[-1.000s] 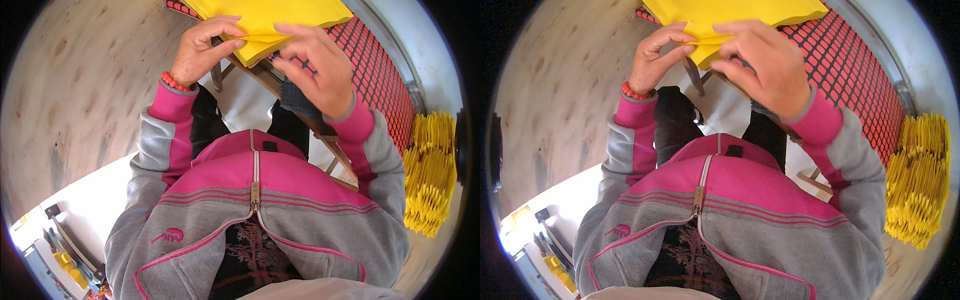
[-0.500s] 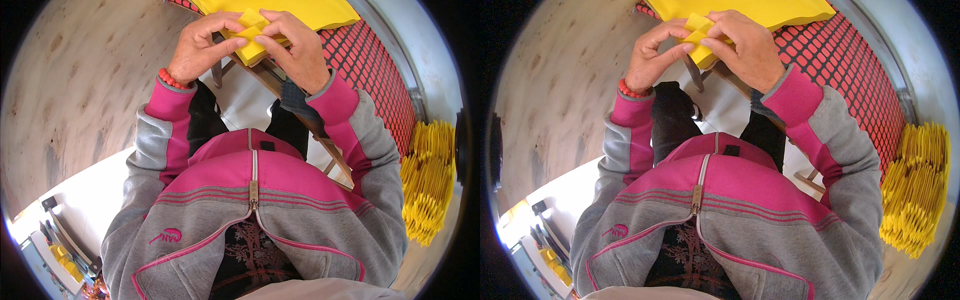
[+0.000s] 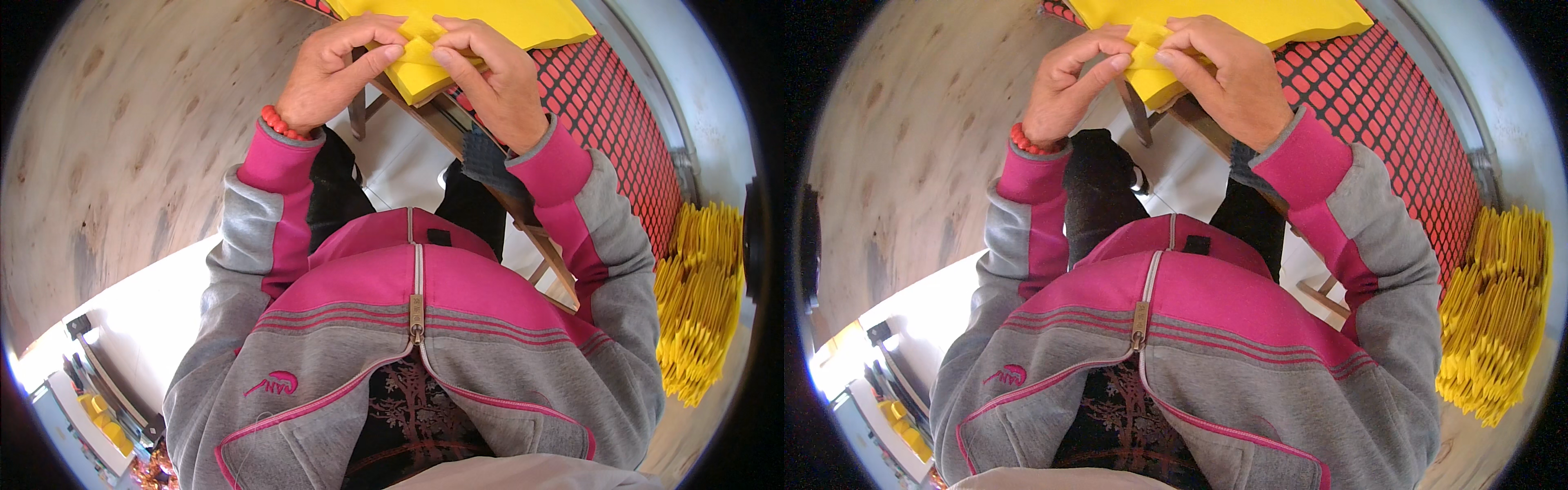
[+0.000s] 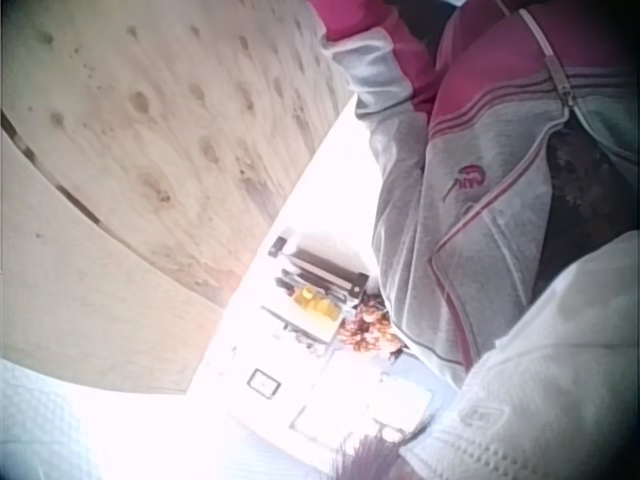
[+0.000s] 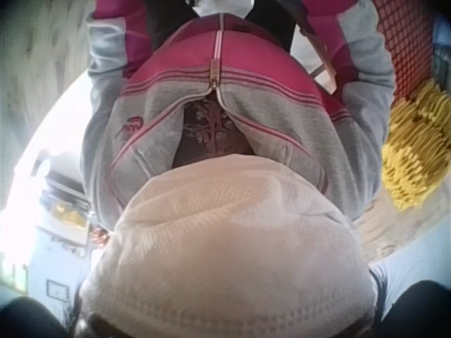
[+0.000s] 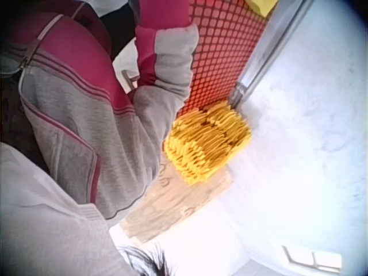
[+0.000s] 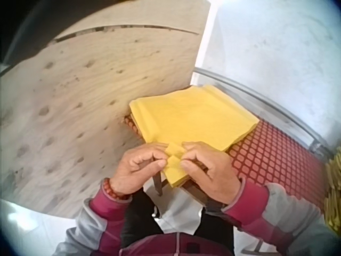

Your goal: The person folds yellow paper sheets by hand on a patterned table. They fold each sheet in half, smooth the crease, and stack the folded sheets into a growing pile on the right side of the table.

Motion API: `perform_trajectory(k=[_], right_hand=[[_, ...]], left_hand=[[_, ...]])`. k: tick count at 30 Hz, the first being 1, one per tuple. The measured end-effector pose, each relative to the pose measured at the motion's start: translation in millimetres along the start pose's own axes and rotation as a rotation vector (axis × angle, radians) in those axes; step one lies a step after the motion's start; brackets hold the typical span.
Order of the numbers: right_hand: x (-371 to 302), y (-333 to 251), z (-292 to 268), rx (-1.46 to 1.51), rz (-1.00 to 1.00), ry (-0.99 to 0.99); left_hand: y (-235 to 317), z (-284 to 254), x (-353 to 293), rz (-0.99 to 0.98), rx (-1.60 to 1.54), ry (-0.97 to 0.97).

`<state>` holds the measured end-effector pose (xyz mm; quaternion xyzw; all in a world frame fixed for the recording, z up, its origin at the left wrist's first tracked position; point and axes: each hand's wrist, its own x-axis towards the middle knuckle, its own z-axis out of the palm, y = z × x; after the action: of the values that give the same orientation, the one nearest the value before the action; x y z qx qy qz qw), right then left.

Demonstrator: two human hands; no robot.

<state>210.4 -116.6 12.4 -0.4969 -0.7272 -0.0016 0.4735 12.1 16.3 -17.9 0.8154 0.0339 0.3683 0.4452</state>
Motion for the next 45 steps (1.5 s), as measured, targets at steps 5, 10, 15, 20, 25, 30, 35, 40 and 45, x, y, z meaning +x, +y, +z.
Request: perform_trajectory(k=[5, 10, 15, 20, 25, 30, 35, 40, 45], right_hand=[[0.8, 0.8, 2.3, -0.013, 0.012, -0.003], [0.8, -0.3, 3.2, -0.034, 0.022, -0.007], [0.1, -1.8, 3.7, -0.040, 0.028, -0.002], [-0.8, -2.7, 5.0, -0.013, 0.049, 0.007], [-0.5, -3.3, 4.9, -0.041, 0.026, 0.016], [-1.5, -3.6, 3.3, -0.047, 0.052, 0.007], [-2.8, -3.3, 1.7, -0.070, 0.065, 0.006], [-3.4, -5.8, -0.1, -0.066, 0.055, 0.000], [-2.6, -6.2, -1.7, -0.022, 0.070, -0.024]], left_hand=[[1.7, -0.6, -0.6, -0.010, -0.021, -0.015], [4.1, -0.7, -1.9, -0.069, -0.034, -0.007], [2.1, 0.0, -0.6, -0.095, -0.109, 0.012], [1.1, -1.9, 0.1, -0.080, -0.074, -0.010], [1.2, -1.9, 1.3, -0.050, -0.127, -0.014], [3.9, -2.2, 1.2, -0.130, -0.178, -0.012], [6.5, -1.7, 1.2, -0.163, -0.217, 0.010], [6.9, -1.6, 0.7, -0.184, -0.238, 0.023], [7.3, -1.6, 0.1, -0.203, -0.193, 0.033]])
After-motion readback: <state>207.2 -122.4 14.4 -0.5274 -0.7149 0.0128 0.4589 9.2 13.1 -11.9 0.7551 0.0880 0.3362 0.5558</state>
